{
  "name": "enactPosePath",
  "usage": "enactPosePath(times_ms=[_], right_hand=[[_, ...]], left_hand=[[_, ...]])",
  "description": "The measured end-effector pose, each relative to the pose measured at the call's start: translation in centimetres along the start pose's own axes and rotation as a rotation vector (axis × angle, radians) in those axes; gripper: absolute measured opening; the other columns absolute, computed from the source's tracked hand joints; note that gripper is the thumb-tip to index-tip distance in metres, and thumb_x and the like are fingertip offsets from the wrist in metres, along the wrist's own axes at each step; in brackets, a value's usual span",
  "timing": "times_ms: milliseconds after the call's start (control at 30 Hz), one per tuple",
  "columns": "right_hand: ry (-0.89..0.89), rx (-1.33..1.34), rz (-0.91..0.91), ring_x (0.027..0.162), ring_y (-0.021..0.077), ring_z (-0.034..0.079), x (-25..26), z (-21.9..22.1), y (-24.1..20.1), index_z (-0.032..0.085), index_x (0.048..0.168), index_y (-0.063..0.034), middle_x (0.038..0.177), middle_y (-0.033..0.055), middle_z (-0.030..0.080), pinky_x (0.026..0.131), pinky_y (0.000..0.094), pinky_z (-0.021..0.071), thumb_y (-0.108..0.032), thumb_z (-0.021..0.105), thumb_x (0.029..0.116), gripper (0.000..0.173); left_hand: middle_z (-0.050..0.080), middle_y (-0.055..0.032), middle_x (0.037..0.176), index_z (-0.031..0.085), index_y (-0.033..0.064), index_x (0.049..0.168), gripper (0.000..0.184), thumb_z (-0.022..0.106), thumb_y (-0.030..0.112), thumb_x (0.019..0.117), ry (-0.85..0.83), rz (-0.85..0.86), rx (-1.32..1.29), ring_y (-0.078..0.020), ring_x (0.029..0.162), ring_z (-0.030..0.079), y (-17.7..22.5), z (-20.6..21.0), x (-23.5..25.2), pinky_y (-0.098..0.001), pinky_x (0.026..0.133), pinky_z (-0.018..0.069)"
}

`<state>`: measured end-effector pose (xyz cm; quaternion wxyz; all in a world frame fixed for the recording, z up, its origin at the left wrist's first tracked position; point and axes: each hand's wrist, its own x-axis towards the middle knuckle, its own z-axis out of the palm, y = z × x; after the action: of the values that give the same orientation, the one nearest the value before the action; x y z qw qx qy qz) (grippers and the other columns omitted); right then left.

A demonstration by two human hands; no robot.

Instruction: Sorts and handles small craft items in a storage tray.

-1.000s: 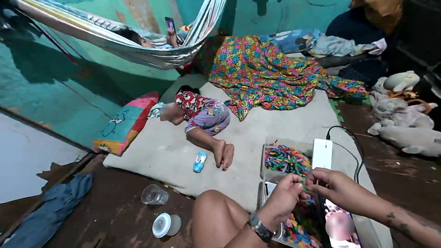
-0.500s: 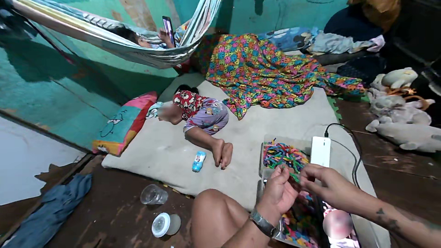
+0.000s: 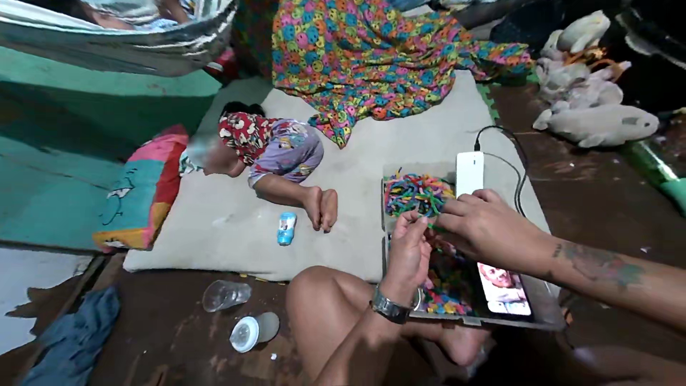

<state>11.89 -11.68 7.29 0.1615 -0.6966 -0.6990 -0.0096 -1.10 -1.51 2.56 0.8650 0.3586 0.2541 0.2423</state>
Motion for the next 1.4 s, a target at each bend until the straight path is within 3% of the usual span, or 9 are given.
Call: enactPosePath(times_ms=[400,533,667,933,1067,1133,1267,1333,1400], right_hand=[[-0.010,-0.113,-0.047,0.085,0.0302,0.069,0.6,-0.9,0.6,0.073,0.091,-0.0076,0.086,0.0090,0.069,0.085,0.0579,0.0507,-0.012,0.072,0.0903,0.004],[0.015,0.144,0.092,0.081,0.0260,0.068,0.8,-1.1,0.9,0.072,0.091,-0.0090,0.083,0.0061,0.067,0.075,0.0523,0.0520,-0.017,0.073,0.0903,0.008],[-0.019,0.569,0.342,0.069,0.0162,0.065,1.2,-1.4,0.3,0.066,0.085,-0.0051,0.080,0.0064,0.065,0.064,0.0351,0.0570,-0.009,0.072,0.0943,0.012],[-0.157,0.521,0.442,0.067,0.0153,0.060,1.8,-0.7,2.0,0.064,0.086,-0.0070,0.073,0.0036,0.060,0.062,0.0363,0.0510,-0.014,0.066,0.0994,0.015],[-0.200,0.541,0.488,0.069,0.0147,0.059,2.0,-1.4,2.0,0.066,0.090,-0.0077,0.075,0.0026,0.060,0.064,0.0366,0.0497,-0.019,0.064,0.1019,0.016],[-0.145,0.578,0.506,0.068,0.0127,0.059,1.6,-1.2,2.3,0.066,0.093,-0.0086,0.076,0.0018,0.061,0.063,0.0350,0.0501,-0.020,0.062,0.1029,0.016],[-0.158,0.687,0.688,0.072,0.0156,0.060,0.0,-0.9,3.9,0.065,0.098,-0.0060,0.082,0.0058,0.062,0.067,0.0381,0.0516,-0.019,0.059,0.1052,0.016],[-0.247,0.688,0.752,0.076,0.0183,0.061,-0.8,-0.8,4.7,0.066,0.102,-0.0049,0.087,0.0077,0.064,0.071,0.0414,0.0522,-0.018,0.058,0.1055,0.016],[-0.300,0.620,0.747,0.076,0.0206,0.063,-1.8,-0.3,5.3,0.067,0.102,-0.0050,0.087,0.0083,0.066,0.072,0.0450,0.0531,-0.016,0.060,0.1041,0.014]], left_hand=[[0.064,-0.0027,0.084,0.056,0.0129,0.098,0.016,0.044,0.005,0.1043,-0.029,0.006,-0.014,-0.0130,0.077,0.065,0.4,-0.4,0.8,-0.0310,0.080,0.0566],[0.065,0.0009,0.090,0.061,0.0188,0.099,0.017,0.047,0.010,0.1052,-0.135,0.030,-0.030,-0.0109,0.082,0.065,0.6,-0.9,1.4,-0.0295,0.081,0.0568],[0.064,0.0013,0.094,0.060,0.0211,0.099,0.016,0.048,0.014,0.1057,-0.183,0.017,-0.056,-0.0114,0.086,0.065,0.8,-1.4,2.1,-0.0304,0.083,0.0569],[0.063,0.0068,0.104,0.065,0.0247,0.100,0.009,0.065,0.016,0.0995,-0.397,0.332,0.198,-0.0044,0.097,0.062,0.2,-2.1,2.2,-0.0238,0.083,0.0557],[0.064,0.0072,0.103,0.065,0.0255,0.102,0.005,0.063,0.020,0.1014,-0.381,0.330,0.251,-0.0030,0.092,0.063,0.9,-2.2,3.2,-0.0207,0.078,0.0560],[0.062,0.0076,0.100,0.059,0.0253,0.105,0.007,0.056,0.019,0.1047,-0.313,0.263,0.297,-0.0022,0.087,0.062,1.9,-2.1,4.0,-0.0204,0.079,0.0551],[0.059,0.0012,0.092,0.055,0.0187,0.118,0.015,0.053,0.029,0.1067,-0.139,0.209,0.778,-0.0047,0.065,0.056,4.0,-2.7,6.5,-0.0204,0.060,0.0502],[0.062,-0.0108,0.107,0.050,0.0110,0.129,0.028,0.053,0.027,0.1071,-0.066,0.130,1.062,-0.0163,0.075,0.061,4.9,-2.5,7.9,-0.0316,0.066,0.0535],[0.056,-0.0191,0.138,0.039,0.0097,0.146,0.044,0.052,0.027,0.1074,-0.006,0.011,1.194,-0.0290,0.101,0.065,5.1,-2.0,8.6,-0.0444,0.083,0.0552]])
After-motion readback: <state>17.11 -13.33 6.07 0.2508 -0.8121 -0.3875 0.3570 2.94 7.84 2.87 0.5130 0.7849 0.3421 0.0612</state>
